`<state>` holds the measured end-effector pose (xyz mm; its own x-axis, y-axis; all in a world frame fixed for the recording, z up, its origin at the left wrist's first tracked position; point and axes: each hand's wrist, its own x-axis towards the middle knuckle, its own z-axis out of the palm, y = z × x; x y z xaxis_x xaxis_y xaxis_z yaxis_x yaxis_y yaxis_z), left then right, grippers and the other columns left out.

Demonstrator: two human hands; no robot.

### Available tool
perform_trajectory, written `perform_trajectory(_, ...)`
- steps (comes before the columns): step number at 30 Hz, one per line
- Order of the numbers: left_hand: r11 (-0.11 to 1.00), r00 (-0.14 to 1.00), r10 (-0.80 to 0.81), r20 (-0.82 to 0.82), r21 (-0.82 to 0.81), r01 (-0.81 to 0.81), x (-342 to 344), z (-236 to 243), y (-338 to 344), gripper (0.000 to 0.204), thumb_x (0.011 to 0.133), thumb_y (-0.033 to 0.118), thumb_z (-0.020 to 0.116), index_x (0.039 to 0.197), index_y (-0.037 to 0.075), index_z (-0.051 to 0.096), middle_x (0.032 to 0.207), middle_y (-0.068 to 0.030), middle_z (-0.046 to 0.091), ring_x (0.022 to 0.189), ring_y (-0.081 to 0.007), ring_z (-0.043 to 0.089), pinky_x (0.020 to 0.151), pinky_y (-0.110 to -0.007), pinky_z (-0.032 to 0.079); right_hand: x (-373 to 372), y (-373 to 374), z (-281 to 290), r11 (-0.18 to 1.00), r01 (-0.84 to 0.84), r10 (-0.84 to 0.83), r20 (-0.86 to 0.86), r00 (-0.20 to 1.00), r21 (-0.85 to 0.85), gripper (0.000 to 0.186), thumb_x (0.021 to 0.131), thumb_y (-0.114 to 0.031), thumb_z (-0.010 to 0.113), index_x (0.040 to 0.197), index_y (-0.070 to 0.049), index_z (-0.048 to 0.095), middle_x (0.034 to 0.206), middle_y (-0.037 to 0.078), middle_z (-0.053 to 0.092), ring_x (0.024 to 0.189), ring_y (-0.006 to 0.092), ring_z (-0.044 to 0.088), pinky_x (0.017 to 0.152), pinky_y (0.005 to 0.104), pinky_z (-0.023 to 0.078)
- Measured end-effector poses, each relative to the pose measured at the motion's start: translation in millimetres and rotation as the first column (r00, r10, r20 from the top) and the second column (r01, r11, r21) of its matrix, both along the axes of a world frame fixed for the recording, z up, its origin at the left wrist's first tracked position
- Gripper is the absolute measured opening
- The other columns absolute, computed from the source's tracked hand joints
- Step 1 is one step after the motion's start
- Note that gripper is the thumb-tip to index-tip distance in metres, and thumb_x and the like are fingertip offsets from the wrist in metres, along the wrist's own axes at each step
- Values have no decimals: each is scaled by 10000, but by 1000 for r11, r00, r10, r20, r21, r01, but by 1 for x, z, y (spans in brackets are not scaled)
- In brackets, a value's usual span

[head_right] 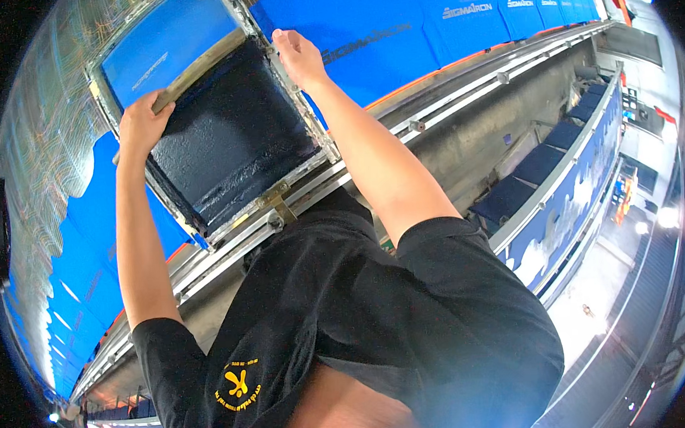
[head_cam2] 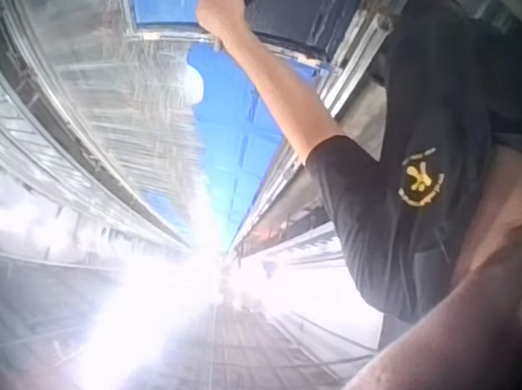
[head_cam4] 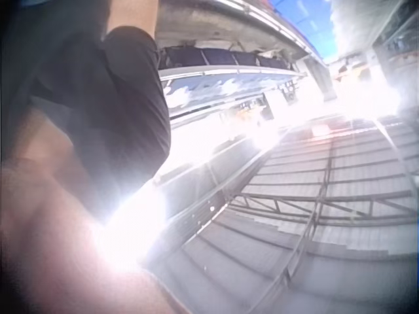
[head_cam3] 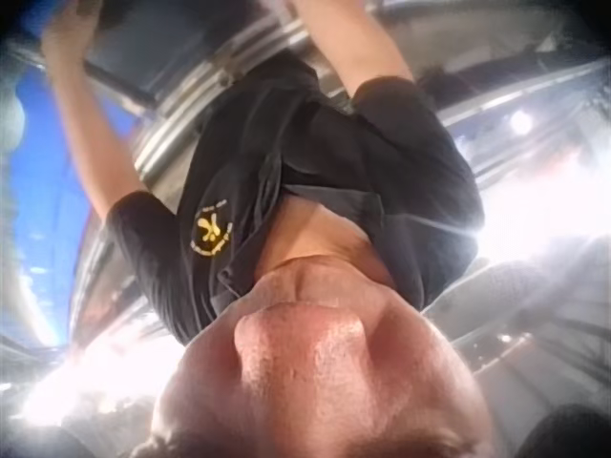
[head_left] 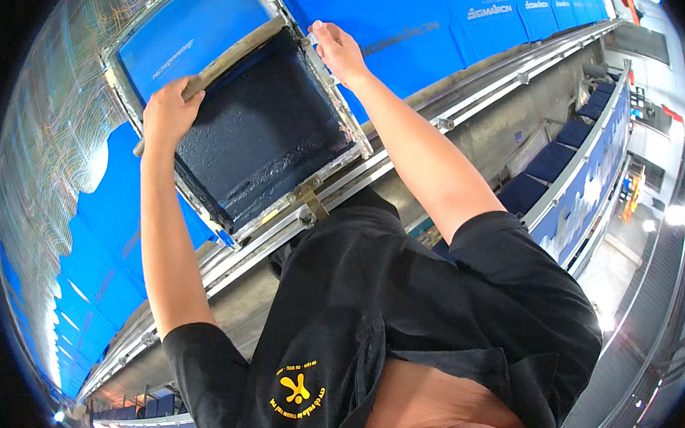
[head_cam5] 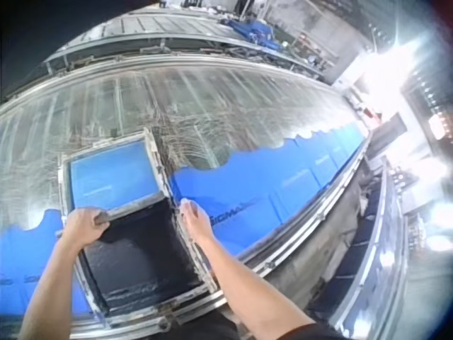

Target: The person repeatedly pulls a squeegee across a screen printing frame to apply ink onto a blue fabric surface. They adjust the fabric edges between passes and continue the printing motion across the same area.

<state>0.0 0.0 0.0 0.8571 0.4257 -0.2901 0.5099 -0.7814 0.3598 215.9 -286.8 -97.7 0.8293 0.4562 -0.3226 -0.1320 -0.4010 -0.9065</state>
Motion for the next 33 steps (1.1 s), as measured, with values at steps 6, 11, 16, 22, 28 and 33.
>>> perform_trajectory(6,1000,998,-6,-63,23,8,-31,23,32,568,920,565,753,1259,110,777,1044,-208,777,1009,-378,753,863,-480,571,4,12,49,988,-79,127,416,900,-131,684,996,-626,673,1238,13,706,932,135,707,911,237,686,851,427,538)
perform_trajectory(11,997,948,4,-317,71,20,-36,14,46,595,939,662,684,1108,109,823,944,-170,792,957,-398,761,838,-505,598,30,78,112,827,-482,529,690,493,-290,546,886,-508,842,1210,-71,788,1279,259,712,1199,316,708,1019,434,552)
perform_trajectory(16,986,976,71,-206,161,-37,-48,-2,46,681,854,741,732,1076,106,841,864,-146,795,885,-363,774,817,-472,615,17,115,82,595,-548,796,524,301,-588,391,770,-393,896,847,-53,719,902,149,739,930,367,715,804,486,570)
perform_trajectory(22,975,990,113,-79,201,-95,-71,-16,8,627,825,697,786,1098,135,836,960,-87,800,931,-322,774,839,-452,615,-15,78,76,669,-429,737,617,276,-607,344,811,-347,884,946,-73,725,937,110,723,920,311,704,808,455,570)
perform_trajectory(28,980,986,130,108,138,-145,-127,-19,-79,457,732,475,914,1011,128,812,973,-79,764,947,-304,757,808,-439,613,-68,-13,56,679,-467,726,612,313,-567,407,660,-128,881,1035,-134,723,984,44,673,968,299,669,775,457,560)
perform_trajectory(33,984,987,159,26,74,-160,-176,-9,-152,480,703,421,916,1048,112,792,1059,-78,742,1012,-293,733,855,-430,600,-115,-86,69,652,-516,753,552,358,-556,361,675,-93,858,1006,-135,719,969,28,656,967,271,664,822,412,553)
